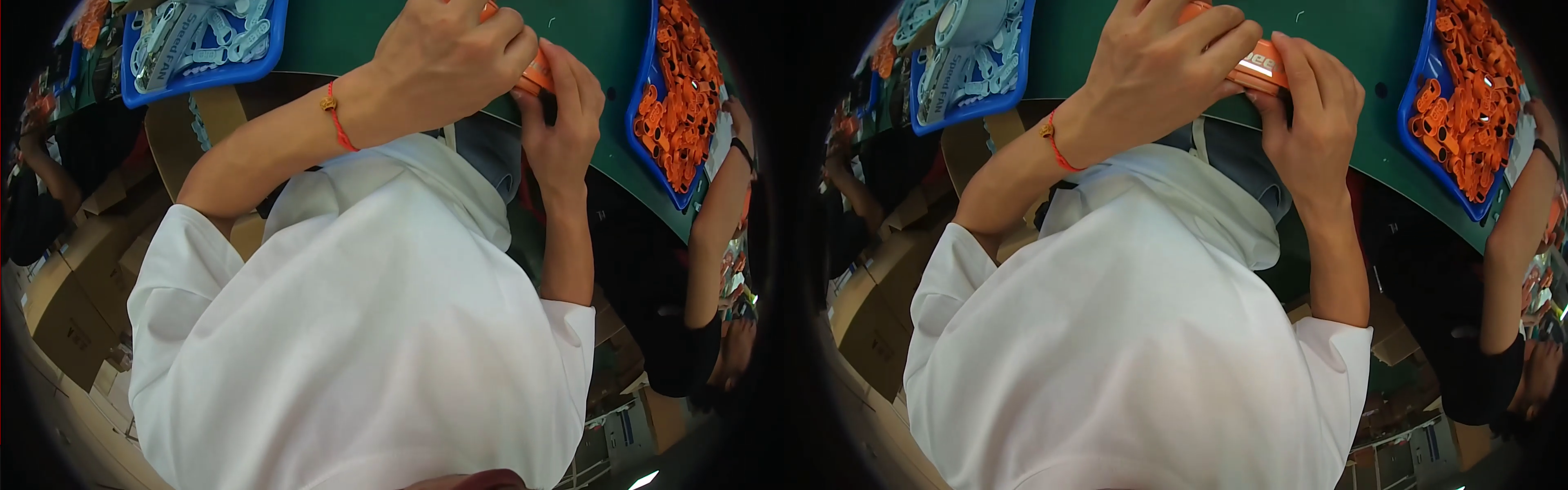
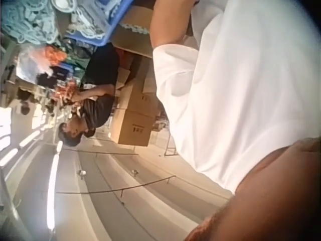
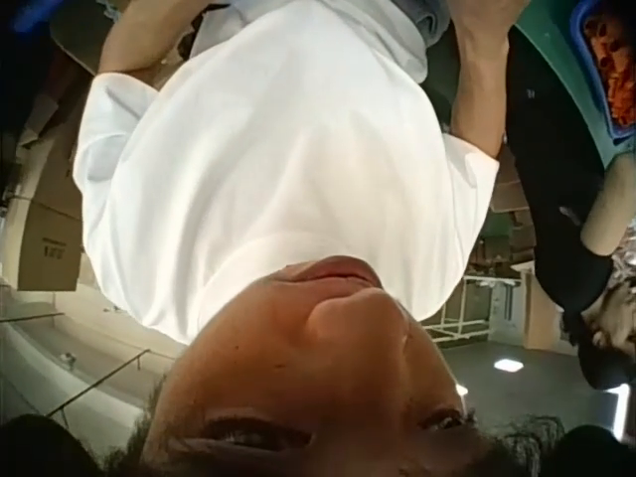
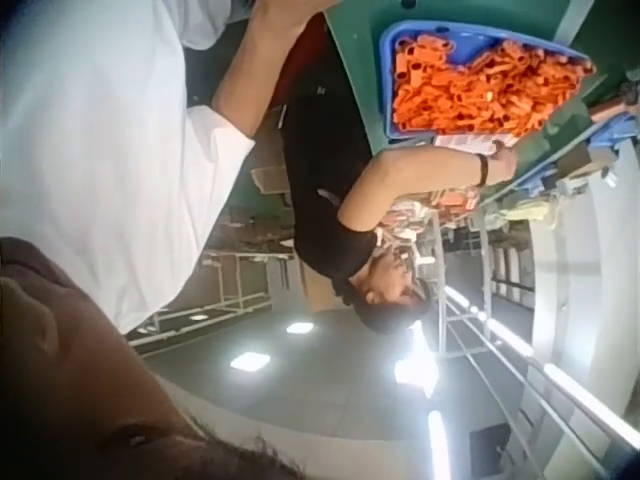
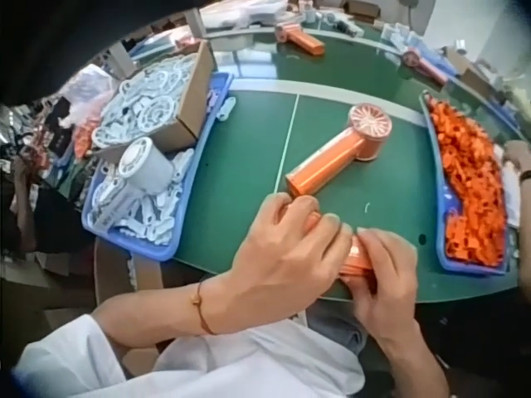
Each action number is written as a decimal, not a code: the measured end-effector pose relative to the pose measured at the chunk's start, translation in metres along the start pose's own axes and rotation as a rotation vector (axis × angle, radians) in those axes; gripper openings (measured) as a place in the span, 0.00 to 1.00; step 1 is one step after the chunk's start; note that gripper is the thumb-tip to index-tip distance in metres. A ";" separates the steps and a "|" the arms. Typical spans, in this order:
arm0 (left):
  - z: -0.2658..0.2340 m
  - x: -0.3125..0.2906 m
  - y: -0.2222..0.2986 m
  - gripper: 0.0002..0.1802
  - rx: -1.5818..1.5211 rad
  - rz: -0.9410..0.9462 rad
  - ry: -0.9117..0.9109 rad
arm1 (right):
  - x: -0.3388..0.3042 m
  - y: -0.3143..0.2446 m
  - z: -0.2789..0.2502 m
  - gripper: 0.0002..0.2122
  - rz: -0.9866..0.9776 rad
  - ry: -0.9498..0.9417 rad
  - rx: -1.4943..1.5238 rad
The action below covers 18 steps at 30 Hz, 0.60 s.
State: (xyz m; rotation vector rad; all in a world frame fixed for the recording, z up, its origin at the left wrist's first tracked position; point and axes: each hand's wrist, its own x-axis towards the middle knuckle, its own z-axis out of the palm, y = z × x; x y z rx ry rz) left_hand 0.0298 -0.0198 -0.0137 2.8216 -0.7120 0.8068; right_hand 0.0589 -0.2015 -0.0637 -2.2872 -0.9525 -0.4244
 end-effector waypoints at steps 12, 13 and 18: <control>0.009 -0.001 0.003 0.04 0.071 -0.001 -0.033 | 0.014 -0.029 -0.007 0.21 0.113 -0.036 -0.012; 0.009 -0.001 0.004 0.04 0.066 0.000 -0.032 | 0.018 -0.037 -0.010 0.18 0.127 -0.038 -0.025; 0.000 -0.001 0.003 0.07 -0.015 0.020 -0.004 | 0.003 -0.017 -0.010 0.22 0.038 -0.040 -0.053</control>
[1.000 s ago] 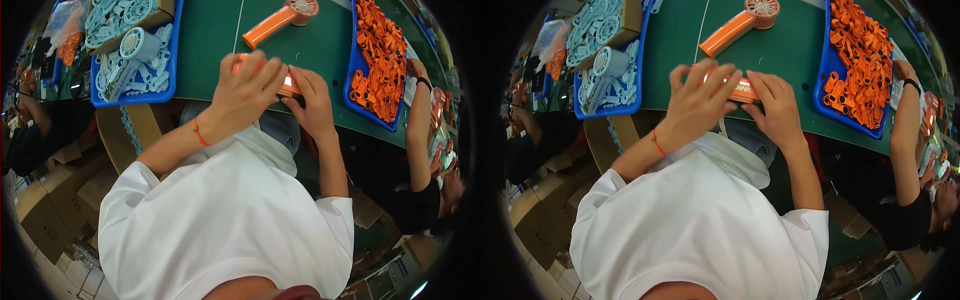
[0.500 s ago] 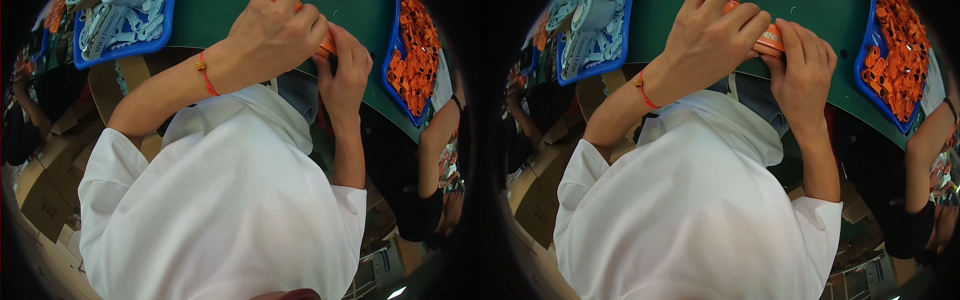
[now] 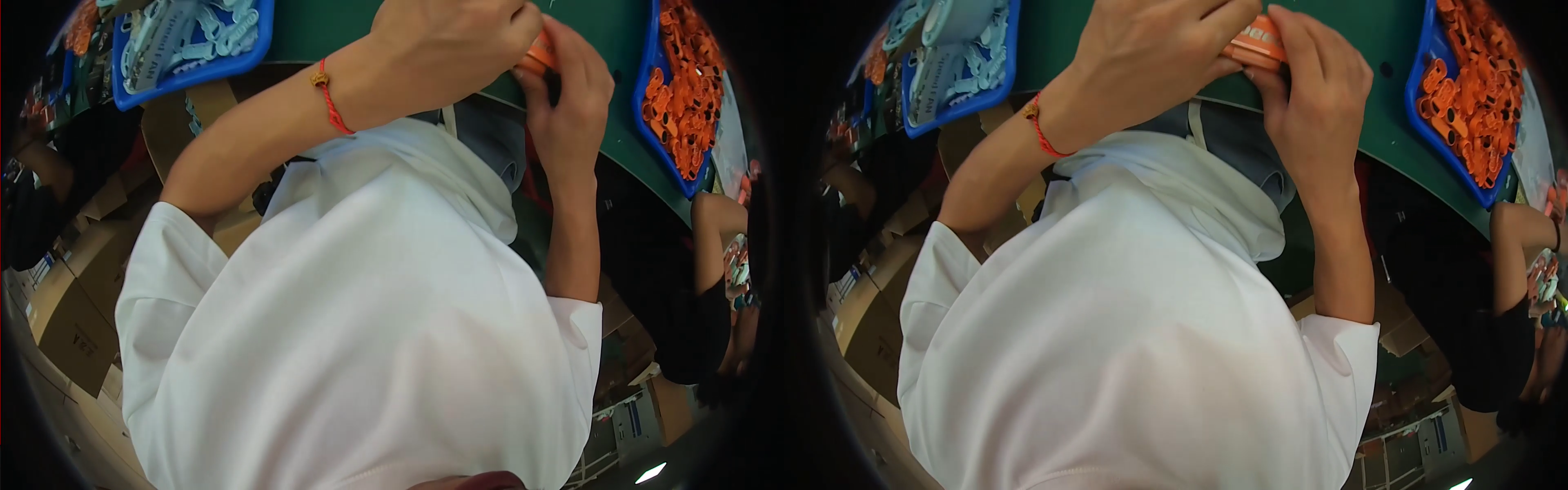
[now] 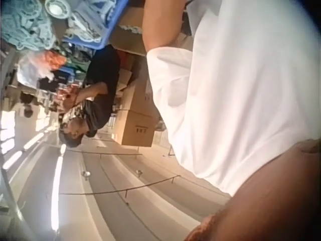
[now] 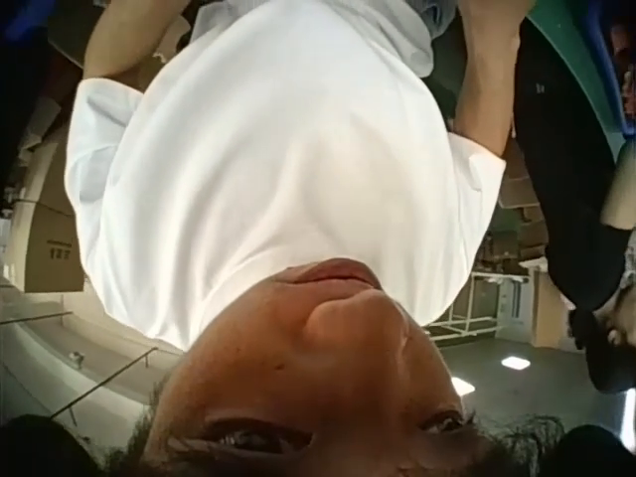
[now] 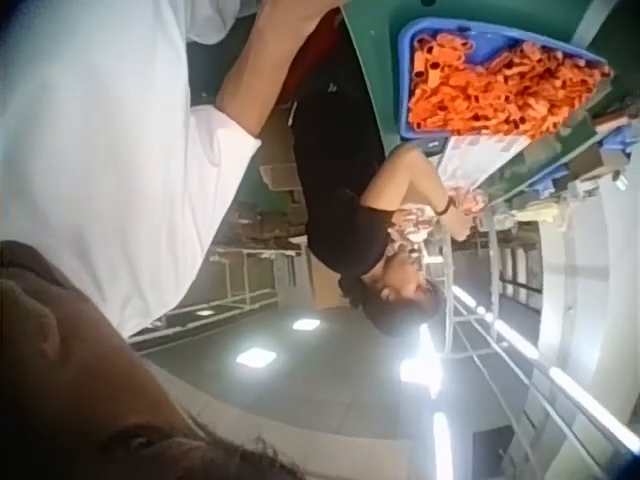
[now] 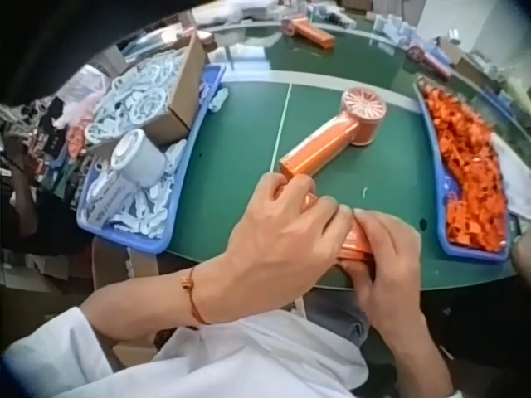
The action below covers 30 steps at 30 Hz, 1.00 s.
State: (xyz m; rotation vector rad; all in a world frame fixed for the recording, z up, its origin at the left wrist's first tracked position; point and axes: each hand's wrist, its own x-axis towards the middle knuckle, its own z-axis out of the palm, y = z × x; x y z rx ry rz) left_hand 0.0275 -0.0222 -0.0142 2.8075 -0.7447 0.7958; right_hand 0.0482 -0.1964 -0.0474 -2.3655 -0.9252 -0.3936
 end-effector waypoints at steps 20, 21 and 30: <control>-0.007 0.111 -0.089 0.21 -0.789 -0.890 -0.024 | 0.138 0.059 -0.079 0.10 0.260 0.074 0.347; 0.005 0.133 -0.117 0.23 -0.547 -0.918 -0.066 | 0.165 0.082 -0.084 0.09 0.347 0.063 0.309; 0.085 0.184 -0.320 0.28 0.097 -1.165 -0.555 | 0.317 0.386 -0.058 0.17 0.333 -0.044 -0.430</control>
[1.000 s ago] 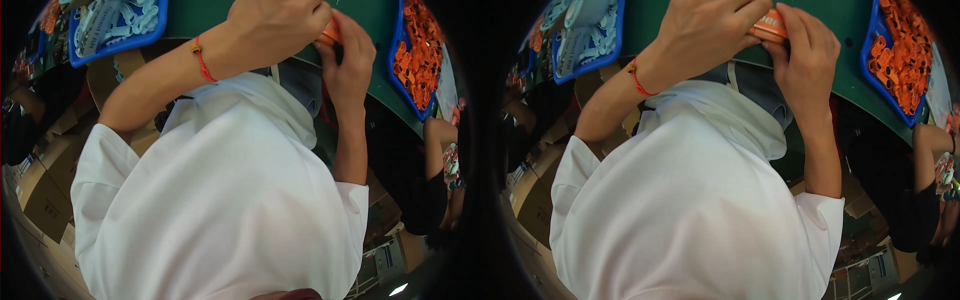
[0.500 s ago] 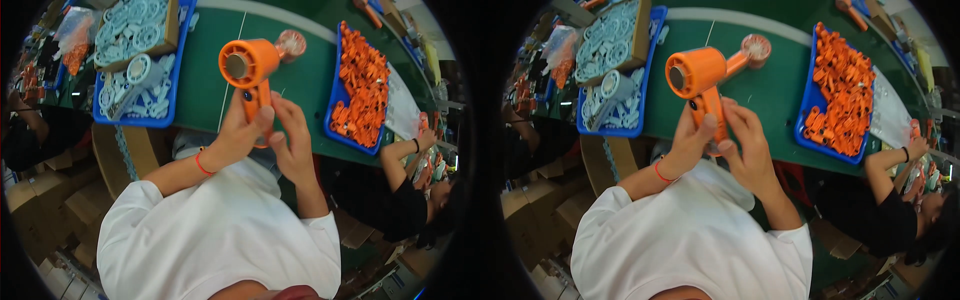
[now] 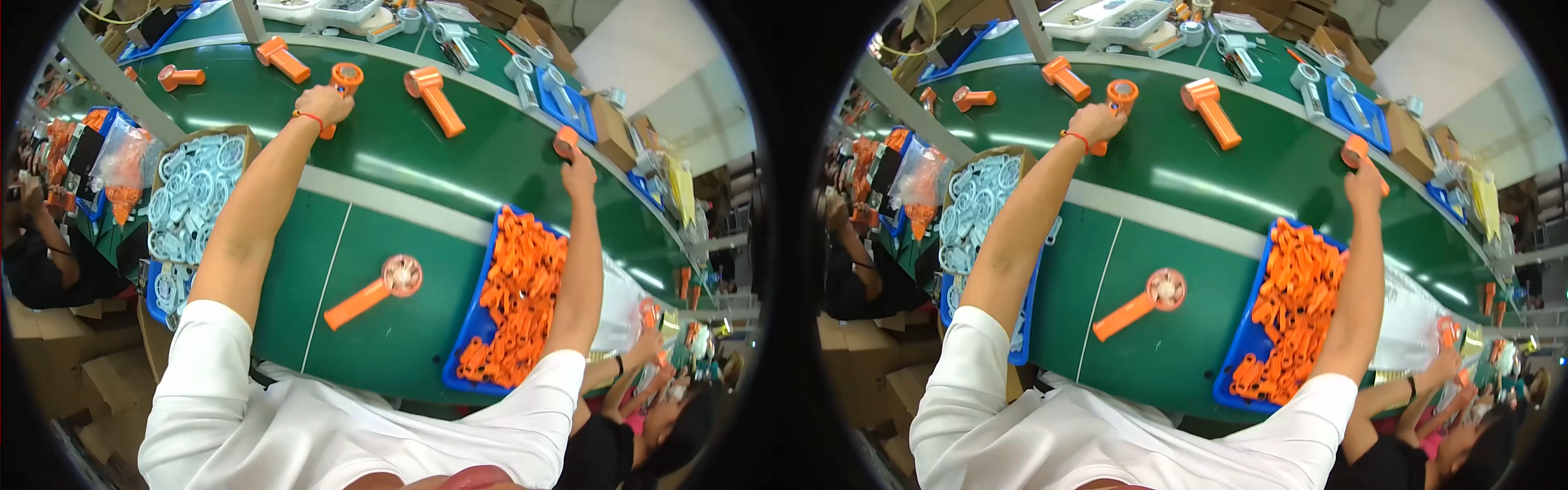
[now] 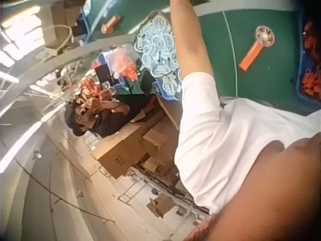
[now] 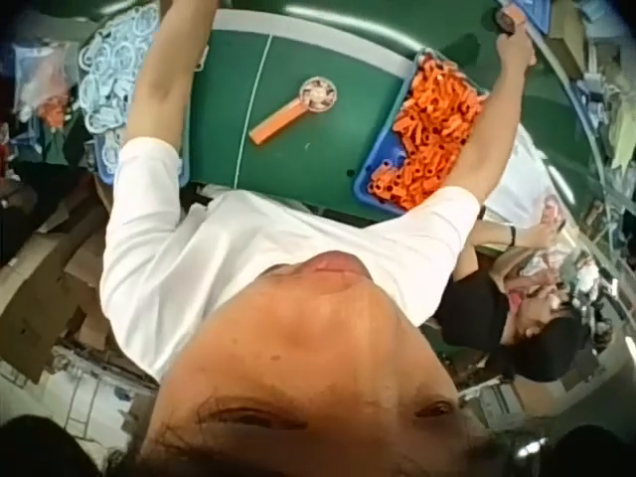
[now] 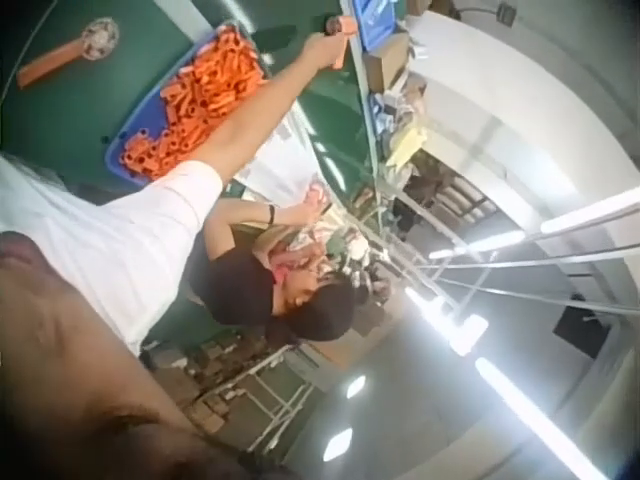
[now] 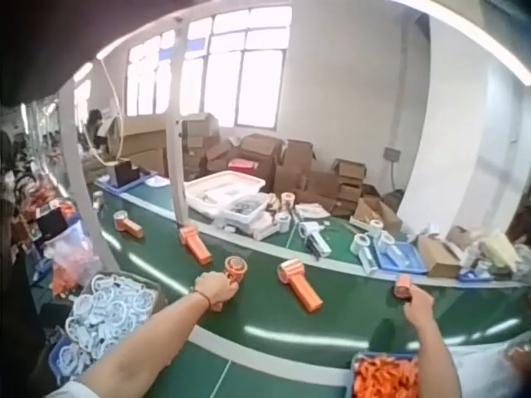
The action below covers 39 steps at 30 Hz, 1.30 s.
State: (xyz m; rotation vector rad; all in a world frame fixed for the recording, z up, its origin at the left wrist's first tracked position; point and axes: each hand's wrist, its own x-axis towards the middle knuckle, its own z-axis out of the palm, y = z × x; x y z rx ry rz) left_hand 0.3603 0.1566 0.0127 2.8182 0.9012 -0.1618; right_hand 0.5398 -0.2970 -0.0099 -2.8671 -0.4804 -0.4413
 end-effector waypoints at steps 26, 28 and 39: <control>0.007 -0.117 0.076 0.18 -0.923 0.311 -0.300 | -0.253 -0.201 -0.119 0.29 0.387 -0.620 1.098; 0.003 -0.151 0.036 0.23 -0.909 0.359 -0.324 | -0.275 -0.224 -0.119 0.36 0.277 -0.325 0.674; 0.041 -0.228 -0.046 0.31 -0.347 0.315 -0.165 | -0.293 -0.218 -0.089 0.19 0.084 -0.036 0.226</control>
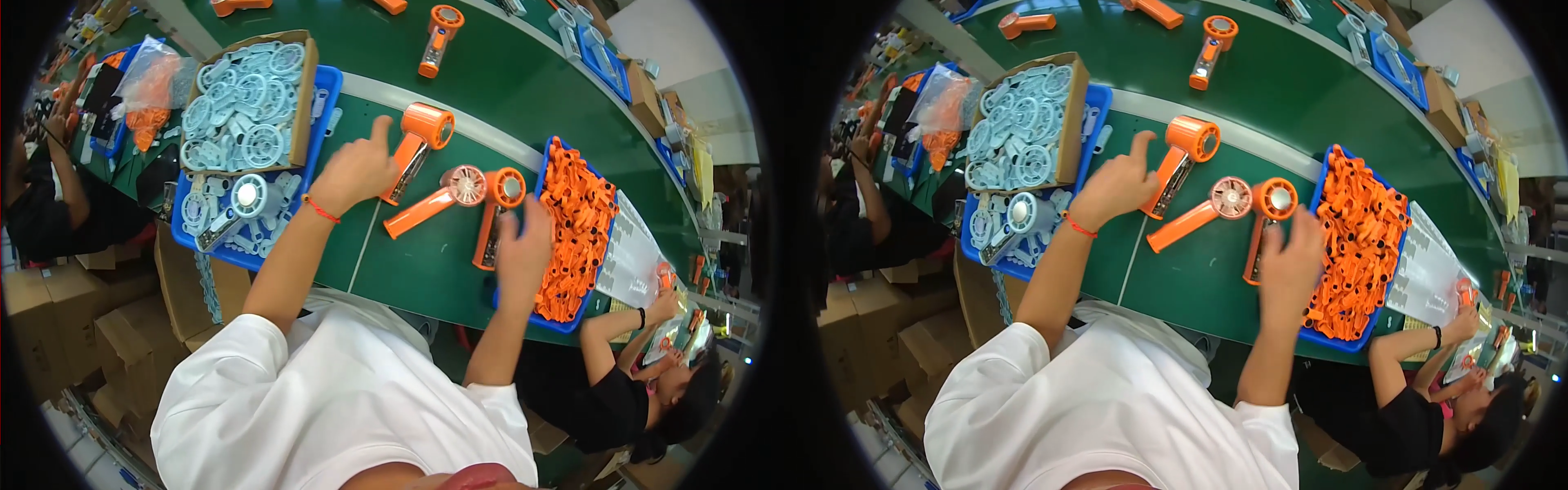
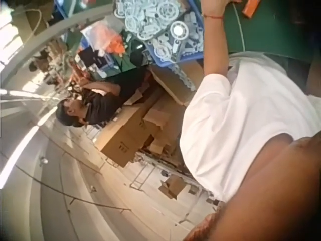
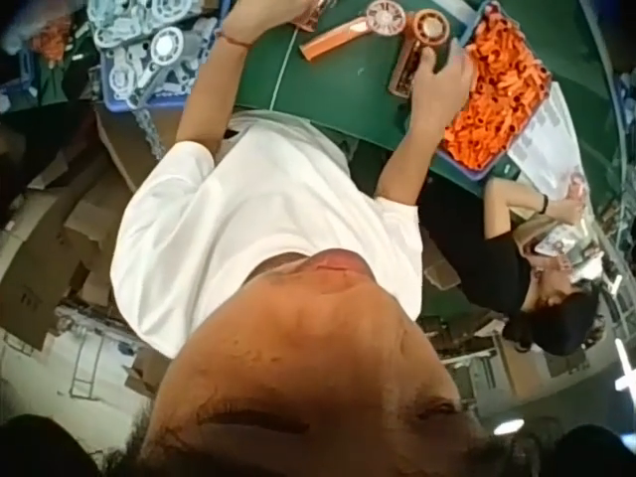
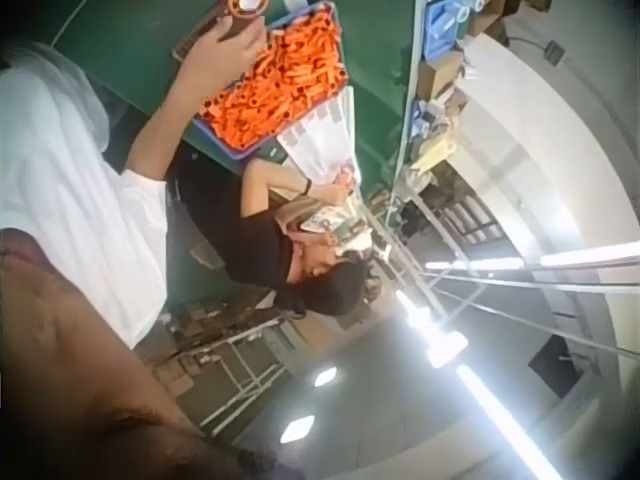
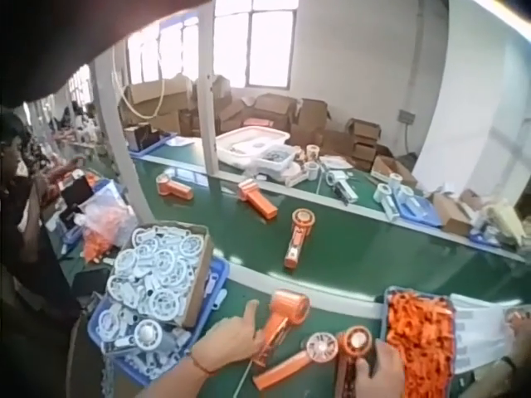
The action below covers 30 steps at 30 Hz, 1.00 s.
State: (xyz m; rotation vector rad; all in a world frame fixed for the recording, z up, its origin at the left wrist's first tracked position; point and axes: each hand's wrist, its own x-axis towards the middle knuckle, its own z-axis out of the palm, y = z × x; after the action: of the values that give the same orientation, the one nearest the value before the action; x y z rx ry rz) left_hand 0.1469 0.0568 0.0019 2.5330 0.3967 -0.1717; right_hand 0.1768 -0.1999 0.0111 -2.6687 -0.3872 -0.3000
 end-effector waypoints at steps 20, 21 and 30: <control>-0.017 0.368 -0.026 0.66 -0.214 -0.818 0.603 | 0.098 0.096 -0.015 0.10 -0.366 0.089 -0.144; -0.019 0.379 -0.034 0.63 -0.208 -0.854 0.601 | 0.095 0.095 -0.023 0.10 -0.376 0.109 -0.180; -0.085 0.359 -0.023 0.06 -1.547 0.004 0.909 | 0.029 0.044 -0.072 0.06 0.130 -0.321 0.716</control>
State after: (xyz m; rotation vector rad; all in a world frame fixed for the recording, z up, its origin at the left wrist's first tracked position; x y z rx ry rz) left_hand 0.4829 0.2096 -0.0121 0.9285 0.5355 0.9483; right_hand 0.2074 -0.2633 0.0659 -2.0116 -0.3334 0.2704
